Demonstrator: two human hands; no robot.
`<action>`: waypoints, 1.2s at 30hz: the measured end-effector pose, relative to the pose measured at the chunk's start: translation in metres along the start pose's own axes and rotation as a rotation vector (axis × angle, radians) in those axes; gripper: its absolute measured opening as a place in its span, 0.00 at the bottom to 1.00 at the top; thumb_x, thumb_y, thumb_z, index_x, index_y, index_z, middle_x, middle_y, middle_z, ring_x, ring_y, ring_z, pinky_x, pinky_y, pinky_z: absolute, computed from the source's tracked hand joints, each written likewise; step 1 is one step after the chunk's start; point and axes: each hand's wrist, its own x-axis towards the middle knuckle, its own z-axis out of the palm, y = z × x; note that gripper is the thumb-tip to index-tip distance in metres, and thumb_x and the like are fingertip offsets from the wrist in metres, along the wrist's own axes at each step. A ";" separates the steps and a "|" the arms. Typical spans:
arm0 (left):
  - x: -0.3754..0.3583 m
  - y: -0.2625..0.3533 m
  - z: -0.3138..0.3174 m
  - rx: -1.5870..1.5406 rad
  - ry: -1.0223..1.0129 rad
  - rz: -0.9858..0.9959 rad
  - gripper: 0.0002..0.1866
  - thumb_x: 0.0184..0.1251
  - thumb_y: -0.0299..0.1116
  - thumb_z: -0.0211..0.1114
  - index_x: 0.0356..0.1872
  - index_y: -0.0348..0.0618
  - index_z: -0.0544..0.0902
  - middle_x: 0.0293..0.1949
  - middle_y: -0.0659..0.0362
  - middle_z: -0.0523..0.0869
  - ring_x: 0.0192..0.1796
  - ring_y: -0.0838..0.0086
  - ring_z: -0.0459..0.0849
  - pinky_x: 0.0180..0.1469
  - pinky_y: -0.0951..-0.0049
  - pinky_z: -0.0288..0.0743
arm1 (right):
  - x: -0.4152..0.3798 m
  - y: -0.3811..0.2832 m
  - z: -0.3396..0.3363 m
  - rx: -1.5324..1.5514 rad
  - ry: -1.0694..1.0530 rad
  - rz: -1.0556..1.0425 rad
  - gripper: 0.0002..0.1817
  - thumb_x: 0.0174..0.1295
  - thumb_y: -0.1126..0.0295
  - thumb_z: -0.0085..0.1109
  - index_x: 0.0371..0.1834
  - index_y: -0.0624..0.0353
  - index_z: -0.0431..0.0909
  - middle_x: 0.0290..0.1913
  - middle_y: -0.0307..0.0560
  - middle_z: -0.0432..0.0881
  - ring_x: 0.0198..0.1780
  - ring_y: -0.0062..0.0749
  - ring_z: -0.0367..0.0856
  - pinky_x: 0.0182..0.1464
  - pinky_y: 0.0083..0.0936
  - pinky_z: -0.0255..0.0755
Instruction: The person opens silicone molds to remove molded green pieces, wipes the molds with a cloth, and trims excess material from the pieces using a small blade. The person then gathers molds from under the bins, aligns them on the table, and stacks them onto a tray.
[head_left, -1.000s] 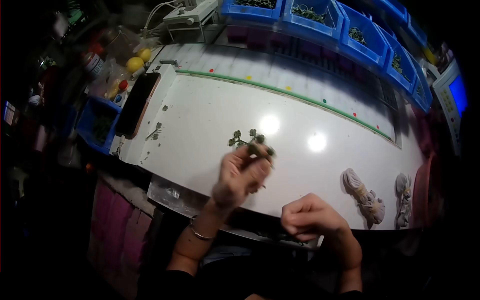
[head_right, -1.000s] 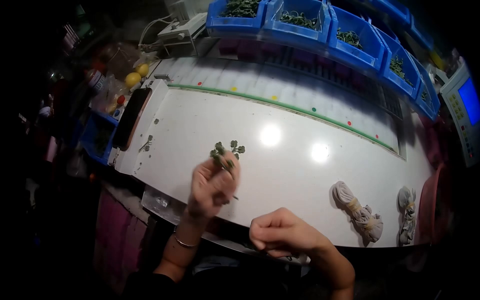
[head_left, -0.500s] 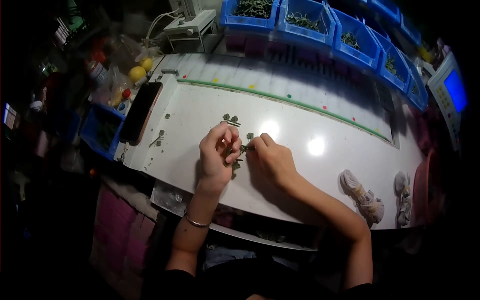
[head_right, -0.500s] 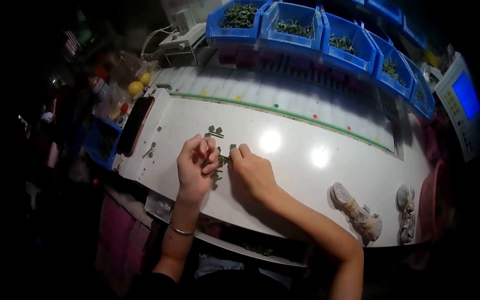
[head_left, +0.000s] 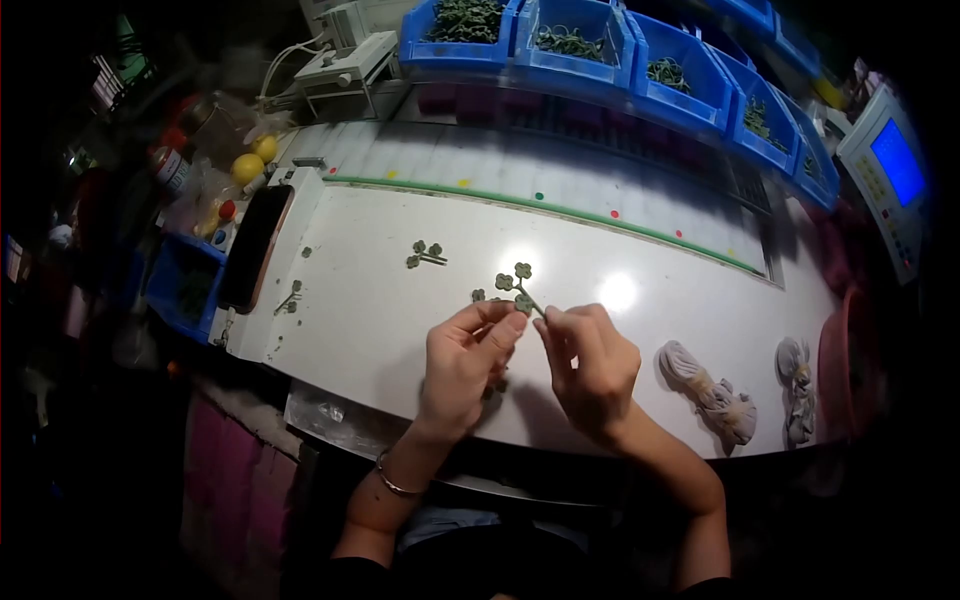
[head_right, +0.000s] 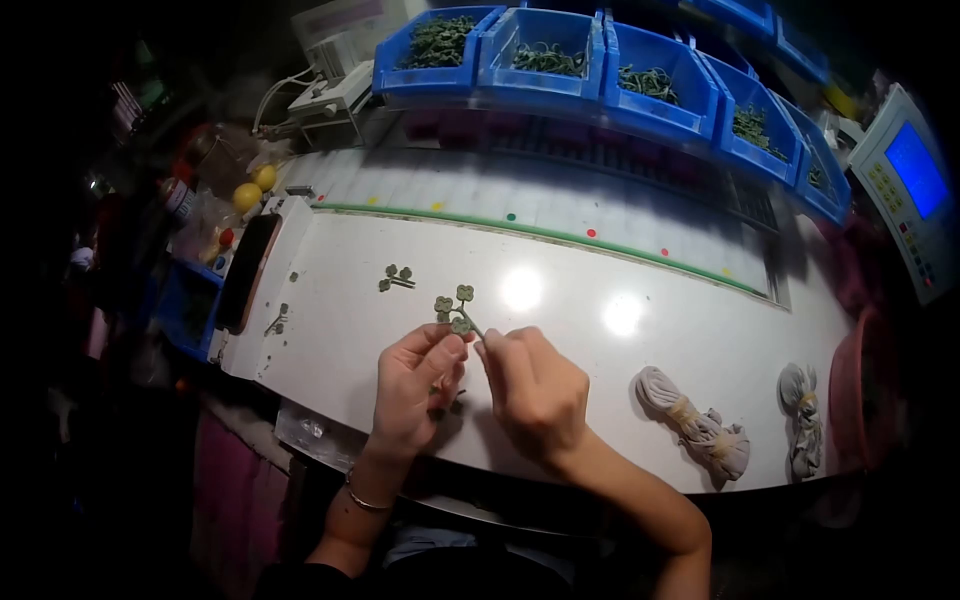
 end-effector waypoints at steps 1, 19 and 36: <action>-0.001 -0.002 0.003 -0.001 -0.002 -0.003 0.08 0.63 0.28 0.61 0.39 0.33 0.78 0.24 0.65 0.76 0.18 0.89 0.65 0.15 0.89 0.53 | -0.002 -0.001 -0.002 -0.032 0.015 -0.049 0.07 0.51 0.78 0.62 0.32 0.63 0.75 0.23 0.46 0.73 0.19 0.35 0.73 0.19 0.26 0.66; -0.003 -0.008 0.007 0.193 -0.143 0.194 0.04 0.60 0.23 0.64 0.35 0.34 0.82 0.32 0.63 0.80 0.32 0.82 0.76 0.31 0.84 0.68 | 0.005 0.019 -0.030 0.979 -0.440 0.843 0.04 0.58 0.76 0.57 0.28 0.66 0.76 0.17 0.36 0.71 0.16 0.17 0.65 0.17 0.16 0.57; 0.014 0.024 -0.042 -0.130 0.074 0.121 0.05 0.59 0.24 0.54 0.35 0.37 0.76 0.29 0.60 0.74 0.22 0.85 0.68 0.16 0.88 0.53 | 0.002 0.003 0.029 0.171 -0.576 0.311 0.15 0.58 0.62 0.59 0.25 0.64 0.72 0.17 0.52 0.76 0.22 0.45 0.77 0.27 0.36 0.70</action>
